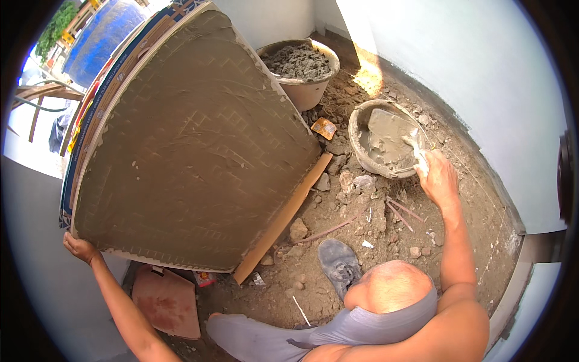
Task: The person scoops cement from a bucket and spreads it evenly across the back of a large ceramic tile using a notched trowel. After coating the tile, the person moves to the floor and spreads a layer of cement on the ground to prepare for tile installation.
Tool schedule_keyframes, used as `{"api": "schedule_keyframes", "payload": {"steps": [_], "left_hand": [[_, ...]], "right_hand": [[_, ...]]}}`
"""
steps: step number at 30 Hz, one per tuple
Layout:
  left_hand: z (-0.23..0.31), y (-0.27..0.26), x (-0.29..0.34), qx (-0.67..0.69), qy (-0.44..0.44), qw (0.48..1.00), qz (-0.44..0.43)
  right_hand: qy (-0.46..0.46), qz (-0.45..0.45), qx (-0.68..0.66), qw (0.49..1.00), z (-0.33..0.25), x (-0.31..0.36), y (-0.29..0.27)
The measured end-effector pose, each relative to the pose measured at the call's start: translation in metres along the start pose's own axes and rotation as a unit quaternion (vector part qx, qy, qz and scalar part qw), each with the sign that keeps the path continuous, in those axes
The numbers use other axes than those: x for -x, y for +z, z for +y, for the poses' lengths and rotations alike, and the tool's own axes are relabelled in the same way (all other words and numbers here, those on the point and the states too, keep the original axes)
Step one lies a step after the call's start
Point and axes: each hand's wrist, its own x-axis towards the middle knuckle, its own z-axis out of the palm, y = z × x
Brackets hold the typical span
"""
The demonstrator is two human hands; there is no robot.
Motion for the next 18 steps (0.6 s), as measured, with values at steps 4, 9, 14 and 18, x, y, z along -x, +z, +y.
{"api": "schedule_keyframes", "payload": {"steps": [4, 9, 14, 18], "left_hand": [[0.027, -0.004, -0.001, 0.155, -0.172, 0.972, -0.031], [0.024, -0.025, -0.008, 0.045, -0.077, 0.994, -0.061], [0.086, -0.05, -0.003, 0.234, -0.33, 0.907, -0.121], [0.089, -0.058, -0.006, 0.231, -0.346, 0.9, -0.128]], "right_hand": [[-0.1, 0.011, 0.097, 0.99, 0.012, -0.031, 0.01], [-0.277, -0.078, -0.226, 0.931, -0.074, -0.013, -0.029], [-0.281, -0.5, -0.432, 0.696, -0.128, 0.032, -0.039], [-0.113, -0.613, -0.431, 0.652, -0.111, 0.063, -0.016]]}}
